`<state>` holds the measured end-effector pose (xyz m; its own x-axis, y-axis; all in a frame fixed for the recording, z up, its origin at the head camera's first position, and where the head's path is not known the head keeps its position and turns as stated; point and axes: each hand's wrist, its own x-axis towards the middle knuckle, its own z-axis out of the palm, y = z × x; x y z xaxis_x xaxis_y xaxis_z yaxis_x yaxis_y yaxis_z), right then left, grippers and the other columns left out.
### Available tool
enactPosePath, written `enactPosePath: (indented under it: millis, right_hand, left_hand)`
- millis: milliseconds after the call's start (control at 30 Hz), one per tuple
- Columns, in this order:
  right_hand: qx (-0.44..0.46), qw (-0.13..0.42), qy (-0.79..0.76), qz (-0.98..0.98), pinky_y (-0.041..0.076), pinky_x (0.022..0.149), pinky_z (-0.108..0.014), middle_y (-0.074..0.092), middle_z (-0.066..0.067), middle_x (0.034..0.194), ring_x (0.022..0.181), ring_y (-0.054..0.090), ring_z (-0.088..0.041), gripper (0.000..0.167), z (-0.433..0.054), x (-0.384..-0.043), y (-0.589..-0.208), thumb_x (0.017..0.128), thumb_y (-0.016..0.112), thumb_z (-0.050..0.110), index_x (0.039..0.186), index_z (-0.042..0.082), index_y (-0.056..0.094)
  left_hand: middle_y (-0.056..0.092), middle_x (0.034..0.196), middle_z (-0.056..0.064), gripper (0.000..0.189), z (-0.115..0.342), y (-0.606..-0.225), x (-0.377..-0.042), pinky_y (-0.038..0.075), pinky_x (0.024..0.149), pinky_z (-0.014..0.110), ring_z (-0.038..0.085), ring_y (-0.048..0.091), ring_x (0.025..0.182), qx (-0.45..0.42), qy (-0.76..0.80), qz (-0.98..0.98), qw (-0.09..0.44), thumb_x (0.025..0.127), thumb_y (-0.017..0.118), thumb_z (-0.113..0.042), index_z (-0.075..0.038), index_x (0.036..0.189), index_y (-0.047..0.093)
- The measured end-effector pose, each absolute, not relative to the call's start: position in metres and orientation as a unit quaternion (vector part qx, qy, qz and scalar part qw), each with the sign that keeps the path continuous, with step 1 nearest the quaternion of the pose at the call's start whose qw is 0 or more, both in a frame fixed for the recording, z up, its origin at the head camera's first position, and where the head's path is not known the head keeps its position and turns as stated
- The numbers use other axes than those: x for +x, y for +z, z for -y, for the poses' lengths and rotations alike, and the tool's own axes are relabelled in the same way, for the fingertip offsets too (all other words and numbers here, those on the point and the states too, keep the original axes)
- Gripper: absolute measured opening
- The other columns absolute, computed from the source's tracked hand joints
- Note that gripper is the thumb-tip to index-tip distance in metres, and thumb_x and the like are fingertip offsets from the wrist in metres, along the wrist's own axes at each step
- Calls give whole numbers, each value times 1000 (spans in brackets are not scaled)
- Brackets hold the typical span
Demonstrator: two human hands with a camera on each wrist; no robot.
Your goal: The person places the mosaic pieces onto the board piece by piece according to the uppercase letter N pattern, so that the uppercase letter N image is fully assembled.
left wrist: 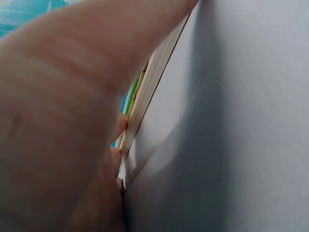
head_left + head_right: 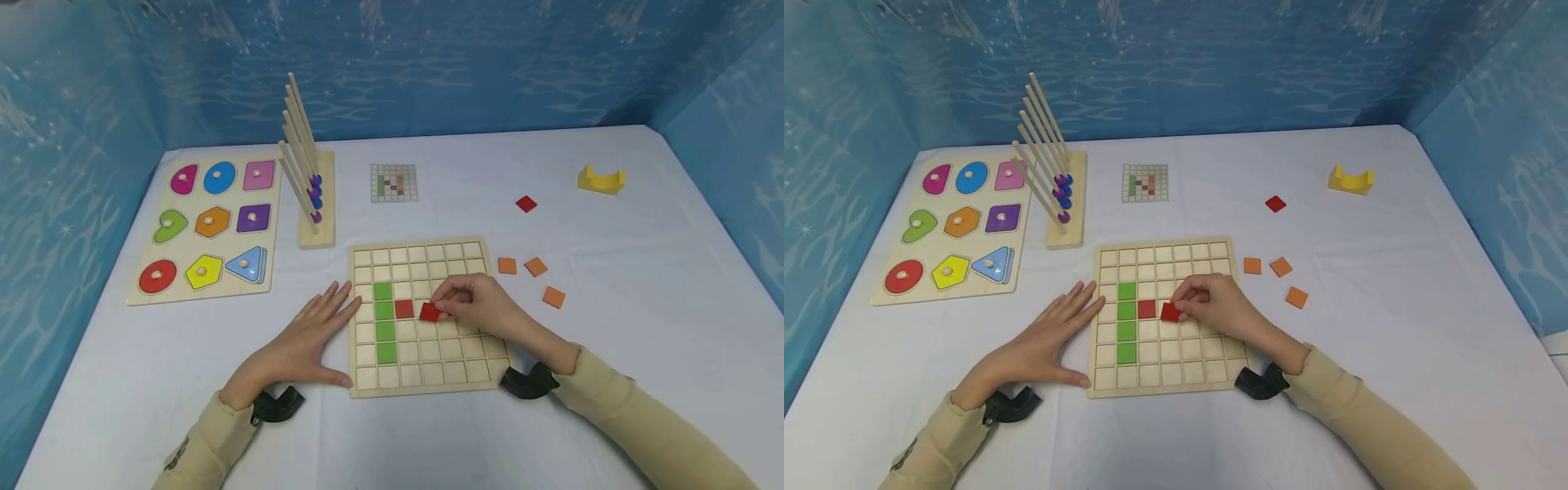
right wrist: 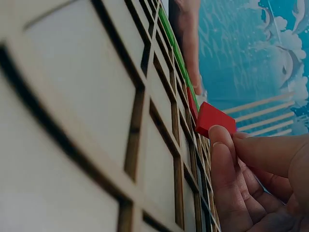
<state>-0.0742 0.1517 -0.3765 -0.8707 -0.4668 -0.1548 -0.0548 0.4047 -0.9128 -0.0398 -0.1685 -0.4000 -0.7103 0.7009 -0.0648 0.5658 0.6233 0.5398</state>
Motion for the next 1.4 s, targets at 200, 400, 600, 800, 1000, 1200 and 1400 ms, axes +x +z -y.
enactPosePath:
  millis: [200,400,600,800,1000,1200,1400]
  right_hand:
    - [-213,187,-481,-830,46,54,-24,64,1,70,62,62,-15,5,-147,-72,-379,86,67,5,87,10,69]
    - [-252,179,-442,-842,46,53,-24,62,6,68,59,57,-11,8,-146,-70,-377,86,68,7,85,14,69]
    - [-264,170,-429,-847,47,54,-24,62,8,70,61,55,-10,9,-145,-68,-375,84,70,5,84,15,69]
    - [-269,139,-420,-855,49,61,-26,63,11,79,69,56,-9,10,-149,-70,-371,82,71,5,87,14,71]
    - [-205,114,-426,-874,50,65,-26,67,1,84,73,61,-16,10,-175,-88,-350,85,69,6,94,7,72]
    - [-74,60,-469,-878,50,67,-25,65,-10,100,84,59,-23,28,-241,-135,-353,89,66,26,108,6,68]
    - [35,24,-532,-846,47,74,-14,57,-7,117,98,53,-21,45,-305,-183,-397,87,63,43,123,15,63]
  left_hand:
    - [-3,156,10,120,169,-400,-40,1,110,44,25,-9,140,353,249,-891,138,63,77,-61,-7,150,15]
    - [-3,156,10,120,168,-398,-40,0,110,43,25,-9,140,352,246,-892,139,63,77,-60,-7,150,15]
    - [-4,156,9,120,168,-398,-40,0,110,43,25,-9,140,352,246,-892,140,62,77,-60,-7,150,15]
    - [-4,156,9,121,169,-400,-40,0,111,43,25,-9,140,354,244,-892,137,62,76,-62,-7,150,14]
    - [-3,156,9,120,169,-399,-39,1,110,44,25,-9,140,355,248,-891,138,63,76,-61,-7,150,15]
    - [-3,156,10,119,169,-399,-39,1,110,44,26,-8,140,354,248,-891,136,64,76,-61,-7,150,15]
    - [-2,156,11,118,170,-400,-39,2,110,46,27,-7,140,360,252,-889,131,64,76,-61,-6,150,16]
